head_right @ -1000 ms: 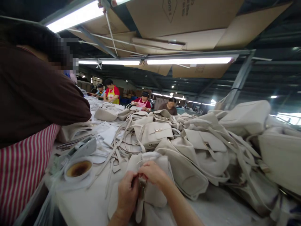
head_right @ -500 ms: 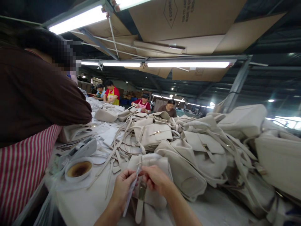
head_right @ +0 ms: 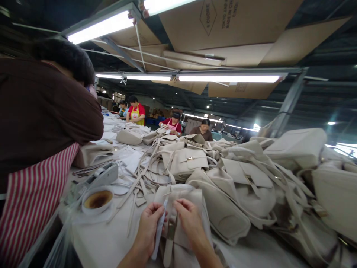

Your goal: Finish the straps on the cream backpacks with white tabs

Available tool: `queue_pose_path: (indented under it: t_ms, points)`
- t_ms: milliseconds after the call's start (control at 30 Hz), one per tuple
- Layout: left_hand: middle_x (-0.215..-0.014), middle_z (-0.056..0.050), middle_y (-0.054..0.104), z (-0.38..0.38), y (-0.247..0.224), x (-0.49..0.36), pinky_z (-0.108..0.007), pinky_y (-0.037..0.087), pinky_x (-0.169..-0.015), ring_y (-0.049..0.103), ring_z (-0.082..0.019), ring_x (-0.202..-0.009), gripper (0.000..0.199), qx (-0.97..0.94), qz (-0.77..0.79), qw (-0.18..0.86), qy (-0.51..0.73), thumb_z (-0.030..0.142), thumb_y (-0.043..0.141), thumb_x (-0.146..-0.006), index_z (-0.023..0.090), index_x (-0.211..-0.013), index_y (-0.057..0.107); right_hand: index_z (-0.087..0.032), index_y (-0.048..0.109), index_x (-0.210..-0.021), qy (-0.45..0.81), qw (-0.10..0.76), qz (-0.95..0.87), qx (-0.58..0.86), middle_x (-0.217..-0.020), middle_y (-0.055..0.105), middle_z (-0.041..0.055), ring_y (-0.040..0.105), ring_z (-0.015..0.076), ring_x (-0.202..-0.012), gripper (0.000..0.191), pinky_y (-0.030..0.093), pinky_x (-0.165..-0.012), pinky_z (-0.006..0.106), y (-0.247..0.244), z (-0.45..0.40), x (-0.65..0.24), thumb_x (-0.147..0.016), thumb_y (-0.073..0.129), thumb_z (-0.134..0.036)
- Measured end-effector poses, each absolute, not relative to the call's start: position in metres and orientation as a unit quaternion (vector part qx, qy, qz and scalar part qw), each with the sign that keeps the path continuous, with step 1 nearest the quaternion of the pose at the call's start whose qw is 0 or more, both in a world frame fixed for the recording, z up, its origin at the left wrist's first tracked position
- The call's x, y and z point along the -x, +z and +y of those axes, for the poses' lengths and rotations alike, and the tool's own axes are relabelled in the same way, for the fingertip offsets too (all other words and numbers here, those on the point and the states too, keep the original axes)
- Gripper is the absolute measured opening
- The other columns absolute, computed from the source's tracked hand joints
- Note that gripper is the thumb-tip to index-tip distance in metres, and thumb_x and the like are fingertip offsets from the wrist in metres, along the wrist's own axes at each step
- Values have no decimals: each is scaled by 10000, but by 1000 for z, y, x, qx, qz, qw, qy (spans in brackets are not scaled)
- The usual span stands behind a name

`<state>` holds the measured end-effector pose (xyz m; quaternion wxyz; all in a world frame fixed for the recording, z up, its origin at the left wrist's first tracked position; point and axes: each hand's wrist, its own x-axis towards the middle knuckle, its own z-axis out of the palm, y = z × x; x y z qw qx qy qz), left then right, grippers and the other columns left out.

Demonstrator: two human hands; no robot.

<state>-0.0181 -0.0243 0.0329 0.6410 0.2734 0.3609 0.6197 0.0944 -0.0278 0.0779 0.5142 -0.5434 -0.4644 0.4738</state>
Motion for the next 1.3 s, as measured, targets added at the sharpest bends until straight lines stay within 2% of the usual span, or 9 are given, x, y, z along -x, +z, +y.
queue_pose_path:
  t_ms: [100,167,267,367,633,767,933,1067,1300]
  points:
    - [-553,32,569,-26,28,15,-186,380,-420,491,-87,-462,331,-316,366,582,654,419,753,-596,174,-659,540,-177,596,-604,468,480,-503,546,-531,454,-51,426,91,-504,291,336,-477,222,78,-36,-87,-632,720,-438]
    - [-557,33,562,-27,24,13,-188,398,-447,510,-93,-488,341,-329,373,552,670,417,767,-602,176,-641,528,-181,575,-617,503,472,-486,536,-542,452,-51,433,91,-500,330,352,-479,221,80,-37,-81,-634,701,-485]
    - [-526,53,532,-27,18,12,-194,381,-416,497,-96,-444,382,-326,380,564,657,444,770,-601,198,-648,481,-182,532,-621,540,447,-472,535,-492,356,-90,298,48,-420,354,207,-393,183,82,-31,-80,-637,712,-487]
    - [-498,69,511,-28,15,11,-201,358,-373,465,-94,-388,408,-309,369,596,643,470,749,-602,221,-676,434,-162,537,-656,580,419,-463,523,-549,412,-81,238,12,-396,349,85,-368,162,85,-23,-85,-682,716,-461]
    - [-535,66,559,-32,25,16,-211,396,-400,507,-102,-412,412,-285,321,672,603,315,746,-522,229,-737,406,-160,573,-719,639,325,-450,533,-510,399,-101,188,-5,-353,440,74,-335,130,89,-5,-91,-757,661,-589]
    - [-533,79,543,-32,25,16,-209,393,-401,501,-98,-418,422,-280,321,671,607,305,754,-521,229,-735,398,-167,523,-651,634,322,-481,513,-482,358,-113,165,-4,-373,492,63,-344,132,86,-1,-92,-699,687,-628]
    - [-512,60,557,-29,22,20,-202,370,-409,507,-96,-418,459,-270,302,690,600,358,803,-512,219,-710,413,-169,554,-711,635,328,-522,465,-495,420,-112,247,6,-399,462,118,-363,143,84,-6,-96,-513,866,-446]
    - [-534,38,599,-27,21,25,-200,386,-433,537,-107,-446,429,-246,277,737,566,278,802,-516,213,-741,442,-139,647,-823,612,341,-577,420,-529,483,-80,329,21,-418,414,162,-388,163,78,-9,-103,-603,819,-444]
    - [-554,-27,638,-24,25,30,-161,371,-431,568,-101,-463,281,-237,264,778,519,196,781,-614,158,-741,533,-154,667,-1067,611,369,-566,412,-512,525,-65,331,31,-386,556,209,-388,177,66,-11,-105,-658,781,-512]
